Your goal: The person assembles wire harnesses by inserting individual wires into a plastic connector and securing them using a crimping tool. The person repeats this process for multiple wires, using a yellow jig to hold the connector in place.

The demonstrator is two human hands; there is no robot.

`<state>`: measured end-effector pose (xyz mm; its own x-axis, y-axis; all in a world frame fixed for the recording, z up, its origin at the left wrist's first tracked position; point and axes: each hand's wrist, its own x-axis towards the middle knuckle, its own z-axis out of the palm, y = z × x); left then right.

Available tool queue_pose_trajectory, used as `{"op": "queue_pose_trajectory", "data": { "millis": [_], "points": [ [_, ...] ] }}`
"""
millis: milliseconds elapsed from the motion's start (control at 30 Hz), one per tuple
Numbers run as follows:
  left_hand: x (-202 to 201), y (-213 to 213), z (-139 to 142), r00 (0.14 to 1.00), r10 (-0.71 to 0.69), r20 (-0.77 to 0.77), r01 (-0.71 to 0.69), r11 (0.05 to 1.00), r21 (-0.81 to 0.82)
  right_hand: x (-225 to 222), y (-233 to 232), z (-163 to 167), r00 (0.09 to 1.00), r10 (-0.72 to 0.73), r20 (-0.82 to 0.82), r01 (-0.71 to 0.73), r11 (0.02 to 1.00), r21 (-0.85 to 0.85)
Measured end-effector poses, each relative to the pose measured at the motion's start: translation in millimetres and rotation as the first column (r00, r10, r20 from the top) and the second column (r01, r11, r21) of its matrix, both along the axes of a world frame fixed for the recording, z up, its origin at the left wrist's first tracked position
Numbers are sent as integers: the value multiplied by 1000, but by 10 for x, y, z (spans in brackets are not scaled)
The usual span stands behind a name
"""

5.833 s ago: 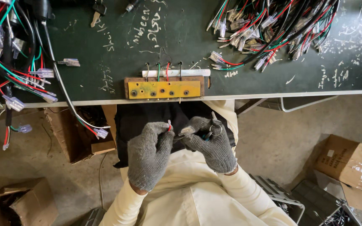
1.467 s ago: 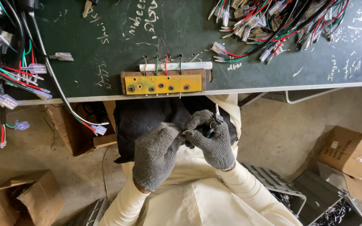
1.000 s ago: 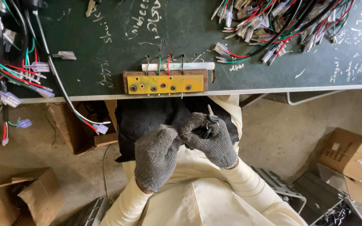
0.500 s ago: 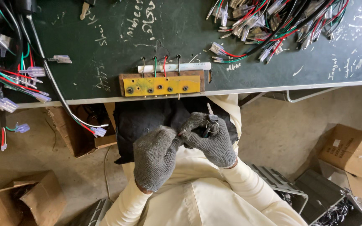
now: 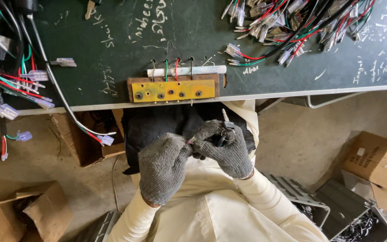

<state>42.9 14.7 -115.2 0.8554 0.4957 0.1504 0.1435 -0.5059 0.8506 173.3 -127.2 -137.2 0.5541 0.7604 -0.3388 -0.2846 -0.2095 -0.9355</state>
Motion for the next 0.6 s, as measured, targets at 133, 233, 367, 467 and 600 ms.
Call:
{"op": "queue_pose_trajectory", "data": {
  "millis": [133, 233, 367, 467, 600],
  "points": [
    [11, -32, -6, 1000, -6, 20, 6, 999, 35, 11, -5, -1, 1000, 14, -12, -14, 999, -43],
    [38, -64, -4, 999, 46, 27, -44, 995, -87, 21, 11, 19, 999, 15, -38, -14, 999, 43],
    [82, -70, 27, 982, 178, 56, -160, 958, -237, 12, 42, 23, 844, -62, -533, 188, 965, 185],
    [99, -45, 67, 975, 202, 88, -191, 974, -118, -12, 48, -35, 732, -50, -680, 291, 925, 245],
    [122, -47, 114, 978, 202, 55, -183, 951, -250, -30, 37, -181, 685, -199, -701, 376, 920, 106]
  ]
}}
